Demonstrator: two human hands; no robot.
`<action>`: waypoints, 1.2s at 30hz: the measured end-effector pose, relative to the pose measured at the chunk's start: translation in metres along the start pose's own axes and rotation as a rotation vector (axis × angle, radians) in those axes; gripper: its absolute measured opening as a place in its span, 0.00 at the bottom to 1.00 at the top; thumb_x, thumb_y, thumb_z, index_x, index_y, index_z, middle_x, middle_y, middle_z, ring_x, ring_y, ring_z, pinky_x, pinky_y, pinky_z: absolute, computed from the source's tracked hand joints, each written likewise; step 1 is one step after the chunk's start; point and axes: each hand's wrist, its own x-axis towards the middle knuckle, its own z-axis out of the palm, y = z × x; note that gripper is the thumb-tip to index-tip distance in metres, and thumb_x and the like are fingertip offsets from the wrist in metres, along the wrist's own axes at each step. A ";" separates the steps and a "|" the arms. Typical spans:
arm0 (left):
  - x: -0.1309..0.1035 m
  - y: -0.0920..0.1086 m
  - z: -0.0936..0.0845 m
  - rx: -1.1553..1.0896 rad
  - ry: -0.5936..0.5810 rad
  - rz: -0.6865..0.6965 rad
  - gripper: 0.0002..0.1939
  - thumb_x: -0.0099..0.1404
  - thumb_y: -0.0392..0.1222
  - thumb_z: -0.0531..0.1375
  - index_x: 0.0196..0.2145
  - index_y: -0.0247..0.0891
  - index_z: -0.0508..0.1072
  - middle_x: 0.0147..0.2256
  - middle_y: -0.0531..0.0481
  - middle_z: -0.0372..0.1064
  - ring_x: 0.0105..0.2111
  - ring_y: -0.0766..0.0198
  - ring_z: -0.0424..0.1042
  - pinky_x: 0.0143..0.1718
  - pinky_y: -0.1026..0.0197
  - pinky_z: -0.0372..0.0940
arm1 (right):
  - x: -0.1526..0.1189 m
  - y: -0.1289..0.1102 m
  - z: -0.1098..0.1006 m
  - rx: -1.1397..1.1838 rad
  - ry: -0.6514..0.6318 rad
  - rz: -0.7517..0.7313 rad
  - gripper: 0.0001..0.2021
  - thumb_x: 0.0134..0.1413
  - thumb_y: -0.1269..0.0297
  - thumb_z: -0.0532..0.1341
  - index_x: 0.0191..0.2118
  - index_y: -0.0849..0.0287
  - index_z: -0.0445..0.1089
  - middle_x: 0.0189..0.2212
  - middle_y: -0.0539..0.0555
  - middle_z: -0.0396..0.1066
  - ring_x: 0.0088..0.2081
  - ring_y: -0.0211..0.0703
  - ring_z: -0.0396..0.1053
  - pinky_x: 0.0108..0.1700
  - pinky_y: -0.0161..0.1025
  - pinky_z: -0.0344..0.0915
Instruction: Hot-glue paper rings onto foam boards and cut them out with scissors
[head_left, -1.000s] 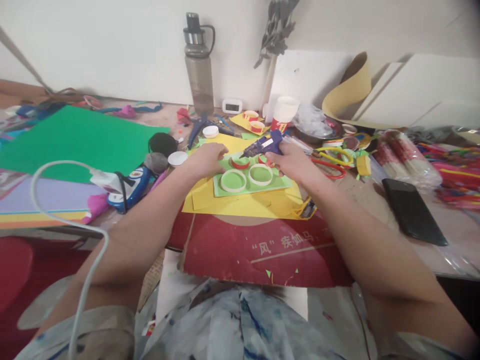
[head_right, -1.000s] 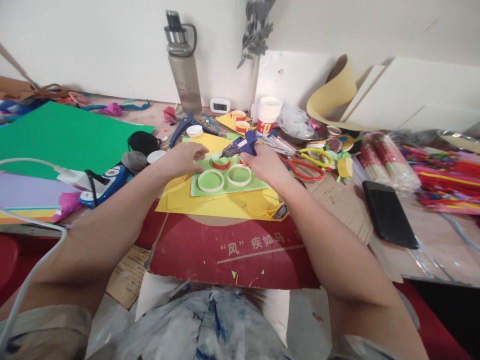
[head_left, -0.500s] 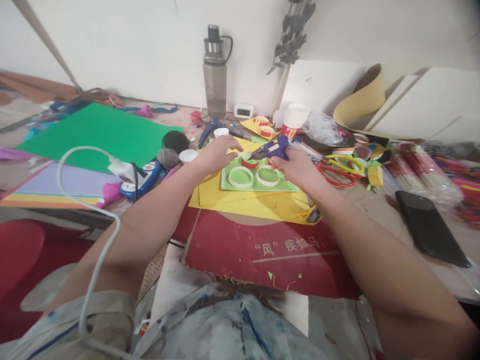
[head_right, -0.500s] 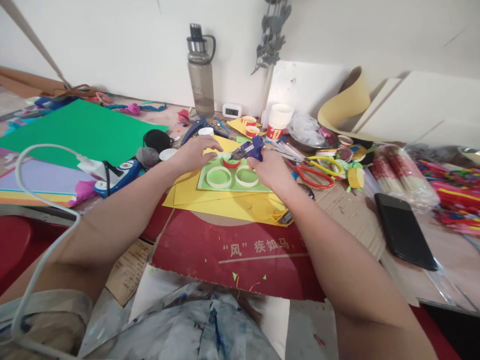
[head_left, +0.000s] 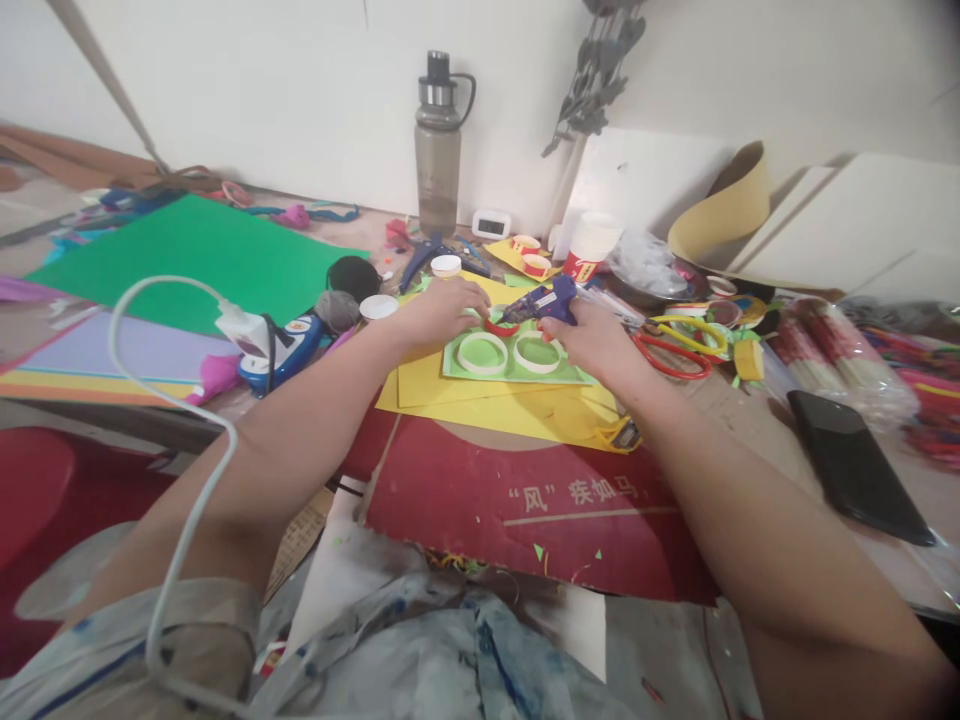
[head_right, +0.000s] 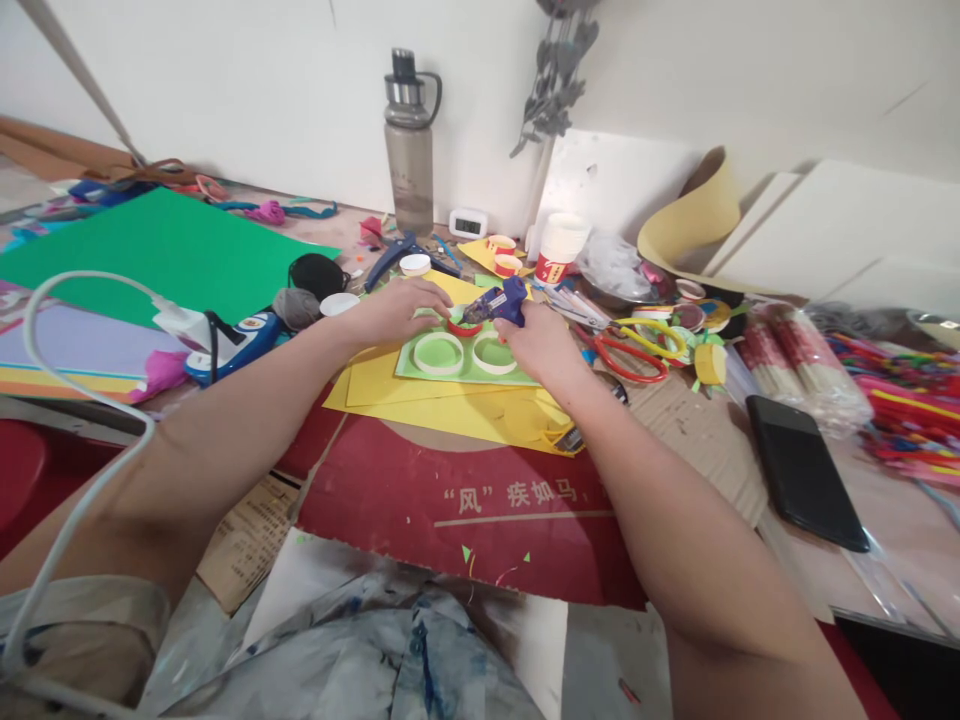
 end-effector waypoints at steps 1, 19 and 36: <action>0.000 0.000 0.000 -0.003 -0.006 -0.005 0.12 0.72 0.37 0.60 0.46 0.39 0.85 0.54 0.42 0.82 0.56 0.53 0.78 0.64 0.50 0.67 | 0.000 0.000 0.000 0.000 0.000 -0.002 0.10 0.66 0.60 0.62 0.39 0.60 0.76 0.34 0.58 0.77 0.36 0.50 0.75 0.42 0.44 0.72; -0.001 0.014 -0.009 -0.013 -0.043 -0.040 0.17 0.69 0.31 0.58 0.42 0.44 0.85 0.50 0.46 0.84 0.57 0.53 0.76 0.68 0.47 0.60 | -0.005 -0.007 -0.001 -0.033 0.032 0.006 0.08 0.68 0.63 0.64 0.42 0.63 0.78 0.39 0.60 0.81 0.38 0.49 0.75 0.41 0.41 0.66; -0.002 0.011 -0.001 0.038 0.021 -0.402 0.19 0.70 0.41 0.61 0.56 0.35 0.80 0.53 0.39 0.81 0.53 0.50 0.79 0.59 0.50 0.70 | -0.007 -0.007 0.001 -0.032 0.069 -0.064 0.14 0.68 0.64 0.62 0.53 0.64 0.80 0.49 0.65 0.82 0.49 0.55 0.79 0.50 0.43 0.69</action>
